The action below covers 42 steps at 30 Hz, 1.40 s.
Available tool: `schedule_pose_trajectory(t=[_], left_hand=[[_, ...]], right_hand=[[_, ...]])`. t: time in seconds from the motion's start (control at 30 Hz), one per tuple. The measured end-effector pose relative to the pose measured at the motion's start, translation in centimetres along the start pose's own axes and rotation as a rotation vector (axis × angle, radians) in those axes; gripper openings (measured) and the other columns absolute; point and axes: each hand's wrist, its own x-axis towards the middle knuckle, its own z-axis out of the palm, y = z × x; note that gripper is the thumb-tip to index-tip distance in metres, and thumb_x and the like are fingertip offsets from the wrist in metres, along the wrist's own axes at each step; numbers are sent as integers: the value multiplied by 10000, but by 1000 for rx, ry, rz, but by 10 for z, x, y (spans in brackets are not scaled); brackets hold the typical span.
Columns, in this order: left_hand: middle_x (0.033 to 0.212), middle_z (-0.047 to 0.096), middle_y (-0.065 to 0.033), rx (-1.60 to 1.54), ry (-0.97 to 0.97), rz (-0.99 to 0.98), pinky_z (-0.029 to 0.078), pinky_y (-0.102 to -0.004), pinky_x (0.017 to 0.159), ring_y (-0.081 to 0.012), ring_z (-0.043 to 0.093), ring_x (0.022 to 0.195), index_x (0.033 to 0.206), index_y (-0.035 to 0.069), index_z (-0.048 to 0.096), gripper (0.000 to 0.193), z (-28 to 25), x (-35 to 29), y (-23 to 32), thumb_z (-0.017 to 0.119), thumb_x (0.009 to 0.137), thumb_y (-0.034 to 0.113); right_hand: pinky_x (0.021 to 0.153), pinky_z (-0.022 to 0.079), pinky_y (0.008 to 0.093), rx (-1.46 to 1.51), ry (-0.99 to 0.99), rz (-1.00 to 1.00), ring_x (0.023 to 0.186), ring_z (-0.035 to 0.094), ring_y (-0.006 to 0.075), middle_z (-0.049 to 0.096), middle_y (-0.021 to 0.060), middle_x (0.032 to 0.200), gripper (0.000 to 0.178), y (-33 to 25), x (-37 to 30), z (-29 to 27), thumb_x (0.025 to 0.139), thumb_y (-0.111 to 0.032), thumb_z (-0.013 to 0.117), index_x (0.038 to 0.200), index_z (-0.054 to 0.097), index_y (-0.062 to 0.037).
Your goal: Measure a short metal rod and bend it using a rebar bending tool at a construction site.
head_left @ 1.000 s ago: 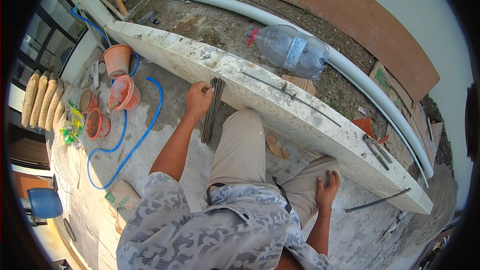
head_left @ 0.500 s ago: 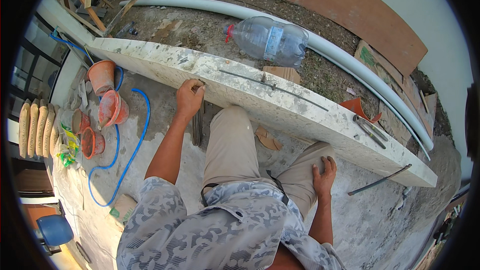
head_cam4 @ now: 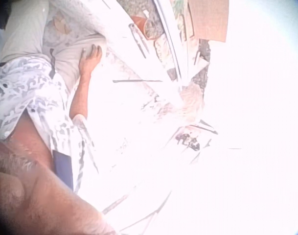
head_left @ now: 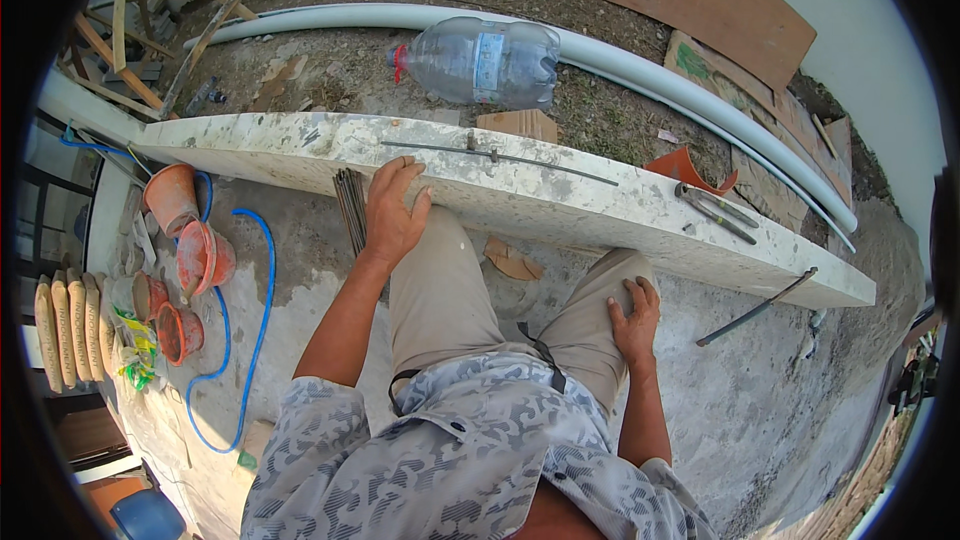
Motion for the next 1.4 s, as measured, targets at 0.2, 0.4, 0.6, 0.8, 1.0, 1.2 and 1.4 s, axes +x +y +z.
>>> schedule_pose_trajectory(t=[0.2,0.4,0.6,0.8,1.0,1.2,1.4], left_hand=[[1496,517,-198,8,-103,22,376,-466,1165,-385,456,1412,1373,18,602,490,15,-3,6,705,901,104],[1598,404,-212,11,-157,41,316,-482,1210,-406,349,1496,1462,-1,517,595,20,-1,4,694,900,83],[1627,353,-219,54,-164,31,279,-474,1233,-408,301,1522,1493,5,479,645,23,-2,10,689,885,56],[1618,346,-255,100,-184,23,265,-475,1234,-427,301,1516,1483,-13,480,645,22,-8,10,697,879,53],[1610,353,-261,183,-199,26,266,-478,1235,-438,289,1519,1480,-19,478,646,16,-19,-3,700,879,66],[1618,370,-215,152,-258,-48,293,-437,1234,-394,263,1541,1484,24,490,643,18,-9,11,705,880,72],[1613,369,-216,150,-265,-89,301,-433,1235,-396,265,1538,1475,28,495,640,9,-14,10,712,878,108]], right_hand=[[1102,393,507,-35,14,31,1299,493,422,544,233,1397,493,2,-3,0,822,-243,772,1262,659,-52],[1124,367,502,-14,2,33,1326,475,412,541,226,1405,506,5,-3,0,821,-262,776,1260,657,-39],[1093,401,494,85,166,57,1272,519,414,570,222,1354,461,23,-7,1,846,-183,766,1258,632,-26],[1064,419,485,43,739,435,1226,539,412,567,229,1304,445,118,16,-66,917,-136,723,1297,566,35],[1159,358,470,-9,810,775,1405,419,437,438,296,1497,763,266,37,-137,890,-184,757,1490,370,85],[1002,467,421,212,464,846,1150,620,337,630,219,1286,690,352,28,-165,879,-128,734,1456,419,82],[967,480,470,137,483,856,1156,627,400,624,264,1287,511,378,50,-152,1020,-223,629,1384,480,103]])
